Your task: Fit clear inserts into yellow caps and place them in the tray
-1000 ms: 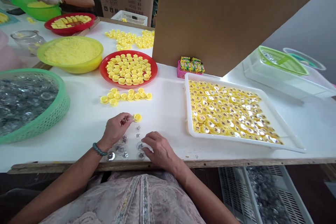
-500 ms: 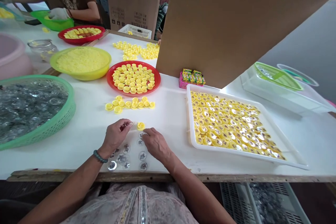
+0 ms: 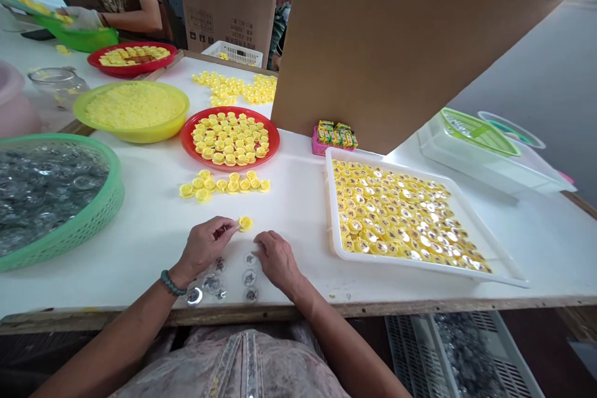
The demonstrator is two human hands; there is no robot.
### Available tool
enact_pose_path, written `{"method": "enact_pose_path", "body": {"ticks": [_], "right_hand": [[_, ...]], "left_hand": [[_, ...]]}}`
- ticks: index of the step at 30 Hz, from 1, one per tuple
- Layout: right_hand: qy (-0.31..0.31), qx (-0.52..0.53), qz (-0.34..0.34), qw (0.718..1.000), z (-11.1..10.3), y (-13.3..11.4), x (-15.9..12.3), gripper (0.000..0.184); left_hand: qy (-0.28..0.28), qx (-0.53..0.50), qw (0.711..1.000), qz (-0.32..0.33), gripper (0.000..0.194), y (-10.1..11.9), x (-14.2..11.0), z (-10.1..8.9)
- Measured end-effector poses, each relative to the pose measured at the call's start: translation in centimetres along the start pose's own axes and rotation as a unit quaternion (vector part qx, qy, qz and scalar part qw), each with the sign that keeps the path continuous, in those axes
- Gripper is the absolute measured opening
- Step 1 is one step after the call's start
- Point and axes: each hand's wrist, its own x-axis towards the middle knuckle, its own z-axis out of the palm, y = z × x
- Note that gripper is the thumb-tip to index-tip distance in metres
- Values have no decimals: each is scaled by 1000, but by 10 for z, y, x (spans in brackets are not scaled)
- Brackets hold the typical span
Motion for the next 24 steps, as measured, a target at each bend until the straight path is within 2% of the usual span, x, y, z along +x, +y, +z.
{"method": "enact_pose_path", "body": {"ticks": [2,4,5,7,10,12,15,17,21,24], "right_hand": [[26,59,40,997,1,1,-1,12],[60,126,74,987,0,0,0,4],[76,162,90,980,-1,-1,1,6],[104,227,113,962,-3,-7,5,9],[145,287,130,938,-5,-17,15,11],[154,323,139,923,-4,-26,22,13],[140,381,151,901,-1,-38,30,13],[126,400,143,897,-1,-43,30,14],[80,376,101,918,-12,-42,25,20],[30,333,47,941,-20,-35,21,15]], "left_hand": [[-13,-28,999,-19,12,3,0,0],[-37,-65,995,-64,14,8,0,1],[-55,-88,990,-93,15,11,0,1],[-101,-143,974,-147,20,17,0,3],[-168,-232,939,-187,25,23,2,7],[-183,-274,922,-205,25,24,2,11],[-165,-309,908,-231,26,24,3,15],[-143,-319,906,-240,24,23,3,13],[-96,-308,917,-233,21,21,4,6],[-81,-309,921,-225,20,19,5,3]]}}
